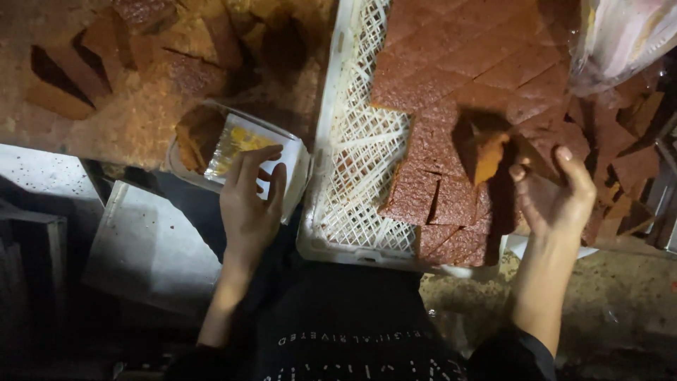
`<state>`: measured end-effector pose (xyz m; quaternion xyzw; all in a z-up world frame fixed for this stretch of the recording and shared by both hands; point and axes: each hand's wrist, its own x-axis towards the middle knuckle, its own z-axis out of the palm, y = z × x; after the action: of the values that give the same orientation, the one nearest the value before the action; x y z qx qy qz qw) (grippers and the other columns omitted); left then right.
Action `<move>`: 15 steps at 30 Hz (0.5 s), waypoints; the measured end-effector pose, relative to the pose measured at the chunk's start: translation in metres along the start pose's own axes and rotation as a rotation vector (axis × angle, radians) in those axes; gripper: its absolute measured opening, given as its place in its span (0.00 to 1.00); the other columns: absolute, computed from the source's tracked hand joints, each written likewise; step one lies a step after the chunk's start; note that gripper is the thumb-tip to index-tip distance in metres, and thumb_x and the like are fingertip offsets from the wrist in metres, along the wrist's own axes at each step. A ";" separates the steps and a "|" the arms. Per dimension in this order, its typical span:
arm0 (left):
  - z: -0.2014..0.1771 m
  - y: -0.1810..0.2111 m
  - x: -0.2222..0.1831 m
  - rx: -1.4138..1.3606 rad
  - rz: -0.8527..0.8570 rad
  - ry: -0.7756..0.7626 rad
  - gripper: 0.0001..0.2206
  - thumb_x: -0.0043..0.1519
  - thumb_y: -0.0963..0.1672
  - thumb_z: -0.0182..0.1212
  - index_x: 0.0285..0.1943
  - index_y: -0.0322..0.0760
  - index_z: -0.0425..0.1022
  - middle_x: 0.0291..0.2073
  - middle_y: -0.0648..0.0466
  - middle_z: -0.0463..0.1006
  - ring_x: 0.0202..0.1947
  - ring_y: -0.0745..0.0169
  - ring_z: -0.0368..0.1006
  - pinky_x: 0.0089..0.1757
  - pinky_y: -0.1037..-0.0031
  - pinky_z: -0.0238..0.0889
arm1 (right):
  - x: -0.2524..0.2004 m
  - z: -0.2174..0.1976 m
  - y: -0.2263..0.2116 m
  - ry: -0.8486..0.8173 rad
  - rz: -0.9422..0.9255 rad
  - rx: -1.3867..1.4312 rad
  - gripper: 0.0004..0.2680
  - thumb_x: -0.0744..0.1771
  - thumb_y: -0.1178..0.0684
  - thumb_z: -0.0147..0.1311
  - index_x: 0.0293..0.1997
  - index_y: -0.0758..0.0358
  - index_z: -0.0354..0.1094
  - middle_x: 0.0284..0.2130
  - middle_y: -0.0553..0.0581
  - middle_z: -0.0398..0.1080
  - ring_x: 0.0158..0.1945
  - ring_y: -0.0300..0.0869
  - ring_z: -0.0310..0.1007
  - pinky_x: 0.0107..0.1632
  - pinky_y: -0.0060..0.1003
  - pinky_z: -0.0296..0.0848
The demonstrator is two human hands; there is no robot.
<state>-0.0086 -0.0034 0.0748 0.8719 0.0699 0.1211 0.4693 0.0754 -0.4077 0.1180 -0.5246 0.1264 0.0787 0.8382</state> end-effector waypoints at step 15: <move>0.005 -0.003 0.001 0.092 0.022 -0.035 0.10 0.69 0.41 0.57 0.58 0.38 0.73 0.48 0.51 0.76 0.33 0.58 0.71 0.38 0.68 0.66 | -0.007 0.016 0.000 0.068 -0.090 -0.114 0.30 0.64 0.54 0.67 0.70 0.63 0.45 0.43 0.59 0.72 0.35 0.40 0.73 0.39 0.30 0.76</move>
<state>-0.0063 -0.0049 0.0698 0.8953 0.0576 0.1075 0.4284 0.0710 -0.3928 0.1264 -0.5790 0.1263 0.0302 0.8049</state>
